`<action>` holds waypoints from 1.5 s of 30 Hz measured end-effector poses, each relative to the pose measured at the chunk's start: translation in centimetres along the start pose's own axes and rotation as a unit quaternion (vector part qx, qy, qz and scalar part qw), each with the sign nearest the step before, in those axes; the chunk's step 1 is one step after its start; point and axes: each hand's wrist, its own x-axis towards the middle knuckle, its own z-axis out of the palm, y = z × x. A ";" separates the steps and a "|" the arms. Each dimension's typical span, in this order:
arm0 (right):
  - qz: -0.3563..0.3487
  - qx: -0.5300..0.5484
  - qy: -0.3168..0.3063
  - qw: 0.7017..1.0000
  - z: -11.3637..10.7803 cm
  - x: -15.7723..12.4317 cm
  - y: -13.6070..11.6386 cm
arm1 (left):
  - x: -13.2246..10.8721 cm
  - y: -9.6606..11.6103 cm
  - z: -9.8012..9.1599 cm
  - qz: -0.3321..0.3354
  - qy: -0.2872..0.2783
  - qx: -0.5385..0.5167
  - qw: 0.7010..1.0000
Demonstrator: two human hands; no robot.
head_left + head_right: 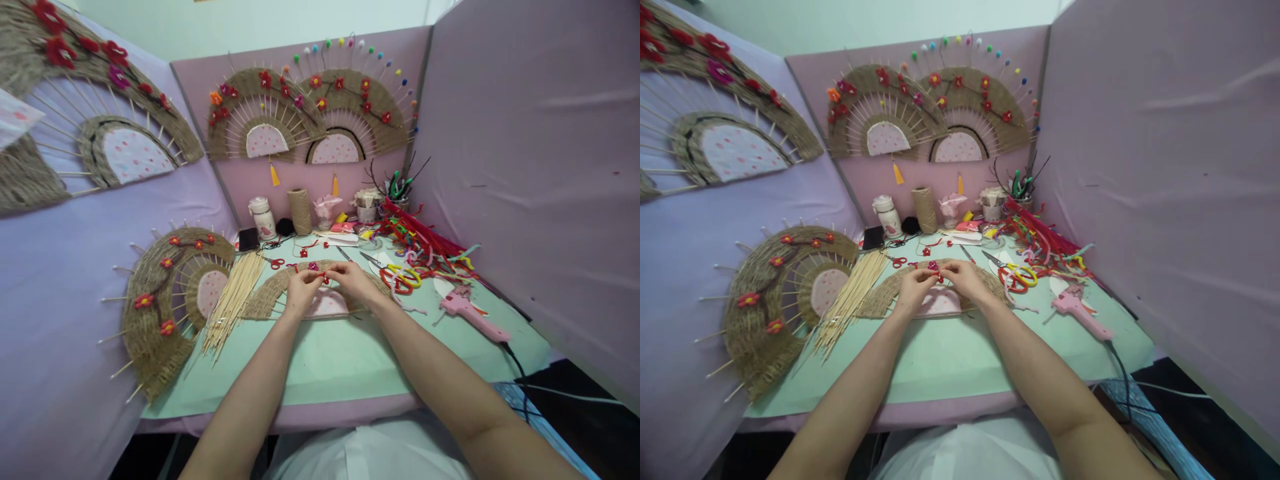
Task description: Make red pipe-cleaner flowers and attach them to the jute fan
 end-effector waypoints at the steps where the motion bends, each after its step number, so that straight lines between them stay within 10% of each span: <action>1: -0.001 -0.002 -0.001 1.000 0.0 0.0 0.0 | 0.0 0.0 0.0 0.002 -0.005 0.004 1.000; 11: 0.010 -0.039 -0.015 0.999 -0.1 -0.2 -0.2 | -0.1 0.1 -0.3 0.025 -0.038 0.020 0.999; 32: 0.090 -0.016 0.039 0.995 0.7 -0.4 0.0 | 0.1 1.2 -0.3 -0.137 0.012 -0.194 0.971; 45: 0.110 -0.024 0.032 0.993 0.7 -0.6 -0.5 | 0.7 -0.6 -0.6 -0.086 -0.005 -0.049 0.995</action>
